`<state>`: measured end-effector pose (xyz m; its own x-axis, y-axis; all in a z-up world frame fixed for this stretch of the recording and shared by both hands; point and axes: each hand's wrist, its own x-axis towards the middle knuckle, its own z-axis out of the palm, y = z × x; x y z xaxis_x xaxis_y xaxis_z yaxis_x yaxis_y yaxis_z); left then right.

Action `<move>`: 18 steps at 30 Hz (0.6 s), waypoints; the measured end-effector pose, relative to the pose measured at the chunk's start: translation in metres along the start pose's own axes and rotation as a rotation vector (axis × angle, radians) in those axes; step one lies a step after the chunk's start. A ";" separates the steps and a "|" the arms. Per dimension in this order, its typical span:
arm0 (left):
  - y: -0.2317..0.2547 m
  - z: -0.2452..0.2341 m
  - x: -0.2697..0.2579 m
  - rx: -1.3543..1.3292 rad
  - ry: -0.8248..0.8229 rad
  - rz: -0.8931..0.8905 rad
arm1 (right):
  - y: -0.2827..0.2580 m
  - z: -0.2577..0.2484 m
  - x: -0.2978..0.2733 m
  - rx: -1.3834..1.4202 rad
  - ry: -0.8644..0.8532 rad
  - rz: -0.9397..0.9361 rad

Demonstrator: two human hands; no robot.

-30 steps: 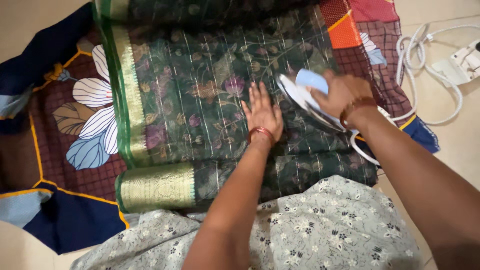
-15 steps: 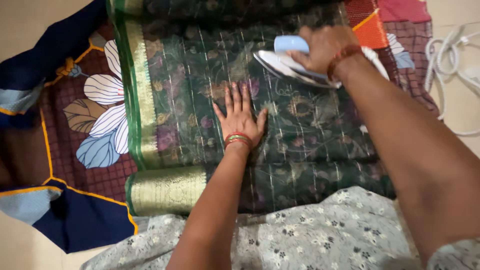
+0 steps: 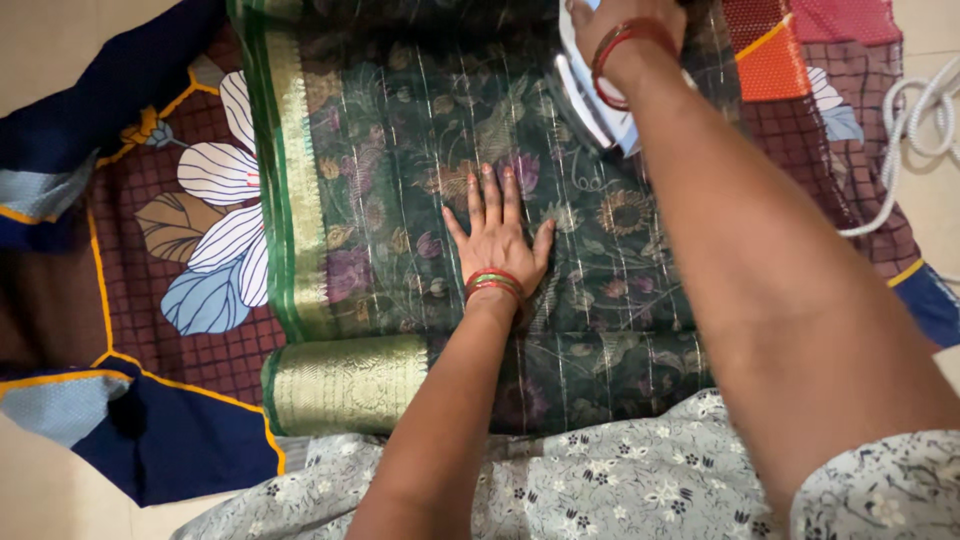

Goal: The person irons a dark green patterned fabric with a gold border, using a white electric iron. They repeatedly fold the fabric into a roll, press it with the iron, and smooth it with their hands to remove wrinkles.

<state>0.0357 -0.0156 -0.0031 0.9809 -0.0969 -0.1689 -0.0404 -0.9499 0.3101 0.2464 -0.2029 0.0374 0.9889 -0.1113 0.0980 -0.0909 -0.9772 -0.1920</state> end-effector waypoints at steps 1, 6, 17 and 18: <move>0.000 0.000 0.000 -0.005 0.014 0.005 | -0.004 -0.004 -0.008 0.034 0.005 0.040; -0.001 0.007 -0.001 -0.038 0.027 -0.001 | -0.033 -0.031 -0.057 0.110 -0.096 0.152; -0.069 0.028 0.014 -0.082 0.018 -0.041 | -0.054 -0.070 -0.174 0.050 -0.281 -0.045; -0.086 0.023 0.007 -0.016 0.023 -0.059 | -0.054 -0.075 -0.184 0.032 -0.326 -0.065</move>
<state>0.0419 0.0582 -0.0528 0.9856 -0.0340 -0.1654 0.0202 -0.9487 0.3156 0.0606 -0.1429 0.1026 0.9785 0.0199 -0.2052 -0.0276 -0.9737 -0.2262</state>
